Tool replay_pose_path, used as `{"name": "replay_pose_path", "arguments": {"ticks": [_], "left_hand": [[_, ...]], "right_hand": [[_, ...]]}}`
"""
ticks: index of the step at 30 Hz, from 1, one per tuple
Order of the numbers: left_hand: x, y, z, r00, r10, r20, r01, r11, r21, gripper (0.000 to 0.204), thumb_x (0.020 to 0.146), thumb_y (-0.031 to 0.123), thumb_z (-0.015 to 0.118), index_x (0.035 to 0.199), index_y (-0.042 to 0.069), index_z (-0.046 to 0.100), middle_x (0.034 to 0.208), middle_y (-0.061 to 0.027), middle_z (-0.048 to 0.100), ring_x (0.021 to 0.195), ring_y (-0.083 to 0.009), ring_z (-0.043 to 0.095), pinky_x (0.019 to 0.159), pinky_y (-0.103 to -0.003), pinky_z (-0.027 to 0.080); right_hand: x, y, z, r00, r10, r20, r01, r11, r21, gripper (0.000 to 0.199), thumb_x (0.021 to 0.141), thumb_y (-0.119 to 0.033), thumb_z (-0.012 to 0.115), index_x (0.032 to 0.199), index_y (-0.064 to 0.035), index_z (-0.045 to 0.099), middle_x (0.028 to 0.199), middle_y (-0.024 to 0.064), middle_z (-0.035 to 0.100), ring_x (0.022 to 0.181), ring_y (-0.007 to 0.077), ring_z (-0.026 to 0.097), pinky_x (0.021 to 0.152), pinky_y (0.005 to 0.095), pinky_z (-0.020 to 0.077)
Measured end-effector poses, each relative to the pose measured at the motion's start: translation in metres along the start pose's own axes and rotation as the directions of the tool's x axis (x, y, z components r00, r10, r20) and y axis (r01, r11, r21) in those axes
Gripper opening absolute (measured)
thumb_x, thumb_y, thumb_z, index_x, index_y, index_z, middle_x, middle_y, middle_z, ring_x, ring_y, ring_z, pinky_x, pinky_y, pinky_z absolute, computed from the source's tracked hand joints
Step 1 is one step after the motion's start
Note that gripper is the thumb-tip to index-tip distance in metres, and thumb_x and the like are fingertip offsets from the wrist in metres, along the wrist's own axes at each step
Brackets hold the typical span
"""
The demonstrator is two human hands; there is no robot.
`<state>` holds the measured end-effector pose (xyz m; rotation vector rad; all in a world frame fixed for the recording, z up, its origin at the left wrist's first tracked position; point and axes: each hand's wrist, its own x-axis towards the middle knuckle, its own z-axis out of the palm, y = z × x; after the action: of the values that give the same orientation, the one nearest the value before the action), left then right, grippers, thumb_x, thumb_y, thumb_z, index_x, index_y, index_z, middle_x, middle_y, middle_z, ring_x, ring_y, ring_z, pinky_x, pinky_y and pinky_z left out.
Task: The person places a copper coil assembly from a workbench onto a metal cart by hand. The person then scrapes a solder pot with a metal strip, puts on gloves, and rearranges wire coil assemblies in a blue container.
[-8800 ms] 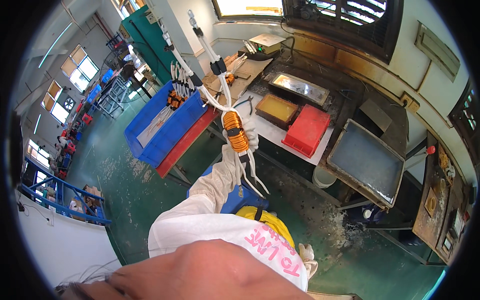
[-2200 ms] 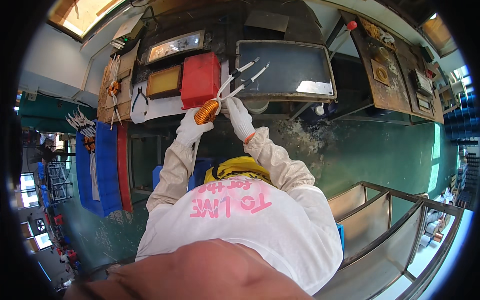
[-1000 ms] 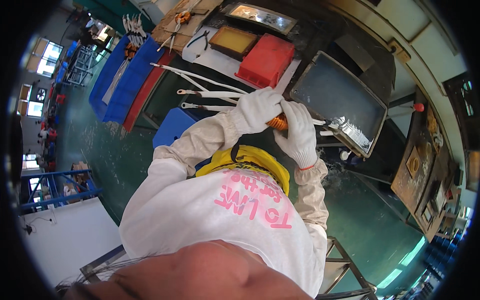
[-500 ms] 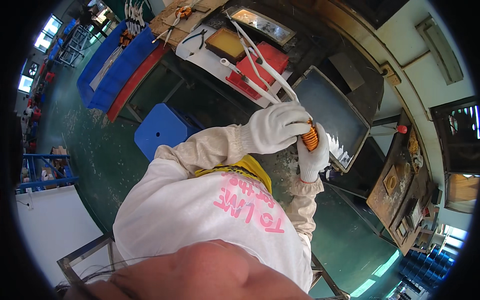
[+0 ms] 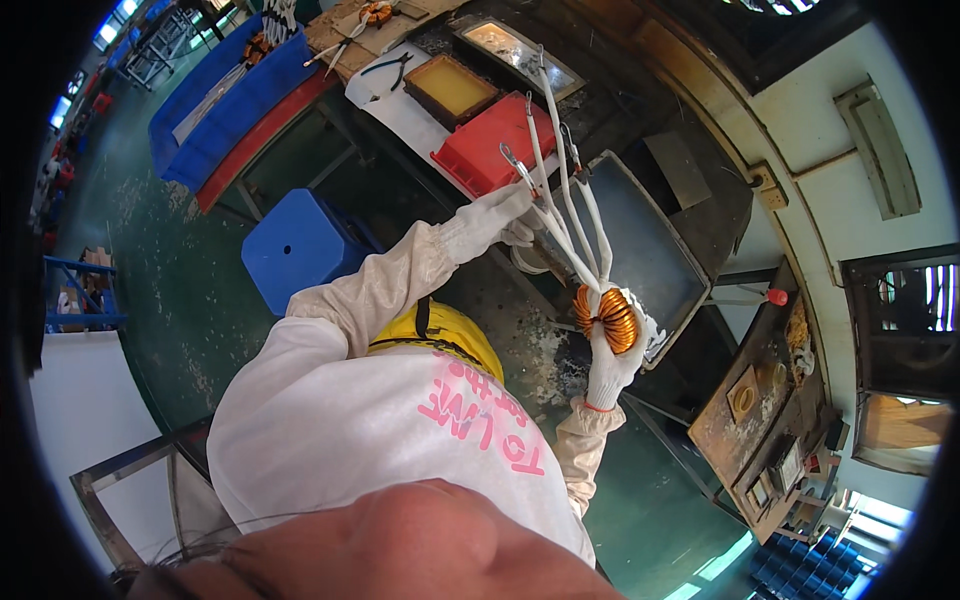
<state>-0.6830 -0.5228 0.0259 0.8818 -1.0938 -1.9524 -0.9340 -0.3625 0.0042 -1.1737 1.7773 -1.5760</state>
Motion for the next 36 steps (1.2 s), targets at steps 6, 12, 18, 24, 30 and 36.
{"name": "replay_pose_path", "arguments": {"ticks": [6,12,18,24,30,36], "left_hand": [[0.02,-0.007,-0.005,0.999,-0.035,-0.01,0.034,0.999,-0.023,0.04,0.098,0.041,0.054,0.119,0.007,0.059,0.094,-0.0056,0.068,0.069,-0.0084,0.063,0.068,-0.025,0.056],[0.031,-0.007,-0.021,0.988,-0.136,-0.077,0.113,0.963,-0.245,0.035,0.1,0.036,0.049,0.108,0.004,0.061,0.091,-0.0093,0.069,0.069,-0.0148,0.067,0.064,-0.028,0.057],[0.061,0.005,-0.055,0.993,-0.095,-0.065,0.058,0.899,-0.433,0.038,0.103,0.035,0.043,0.107,0.003,0.061,0.088,-0.0122,0.07,0.072,-0.0182,0.07,0.068,-0.031,0.061],[0.102,0.02,-0.107,0.987,-0.085,-0.134,-0.003,0.835,-0.55,0.039,0.103,0.037,0.044,0.099,0.003,0.061,0.086,-0.0124,0.07,0.068,-0.0185,0.07,0.062,-0.03,0.061],[0.133,0.028,-0.157,0.967,-0.176,-0.187,0.013,0.762,-0.647,0.035,0.103,0.034,0.044,0.099,0.002,0.058,0.075,-0.0063,0.065,0.059,-0.0155,0.067,0.054,-0.027,0.059],[0.163,0.017,-0.195,0.981,-0.182,-0.067,0.064,0.631,-0.773,0.033,0.102,0.03,0.046,0.091,0.003,0.06,0.072,-0.0086,0.068,0.055,-0.0183,0.067,0.049,-0.029,0.058]], "right_hand": [[-0.001,0.001,0.0,0.996,-0.062,0.067,0.068,0.994,-0.086,0.054,0.078,0.004,0.071,0.128,0.0017,0.05,0.12,0.0132,0.058,0.106,0.0212,0.061,0.095,0.032,0.0498],[0.017,-0.006,0.029,0.997,-0.081,0.015,0.082,0.986,-0.146,0.052,0.08,0.001,0.074,0.126,0.0018,0.052,0.12,0.0123,0.058,0.104,0.0187,0.061,0.094,0.0293,0.0488],[0.056,-0.014,0.077,0.982,-0.182,0.046,0.188,0.957,-0.222,0.053,0.08,-0.001,0.075,0.126,0.0028,0.051,0.118,0.0131,0.059,0.102,0.0192,0.062,0.093,0.0298,0.0499],[0.096,-0.034,0.144,0.992,-0.121,0.034,0.124,0.985,-0.118,0.051,0.081,-0.003,0.073,0.128,0.0014,0.051,0.118,0.0124,0.059,0.104,0.019,0.062,0.093,0.0296,0.0499],[0.127,-0.045,0.198,0.989,-0.105,0.108,0.121,0.98,-0.159,0.048,0.081,-0.005,0.073,0.125,0.0005,0.053,0.116,0.0134,0.061,0.104,0.02,0.063,0.092,0.0299,0.0495],[0.144,-0.047,0.231,0.982,-0.144,0.121,0.173,0.944,-0.281,0.049,0.08,-0.008,0.075,0.124,-0.0017,0.056,0.114,0.0138,0.064,0.102,0.0211,0.065,0.09,0.0308,0.0501]]}}
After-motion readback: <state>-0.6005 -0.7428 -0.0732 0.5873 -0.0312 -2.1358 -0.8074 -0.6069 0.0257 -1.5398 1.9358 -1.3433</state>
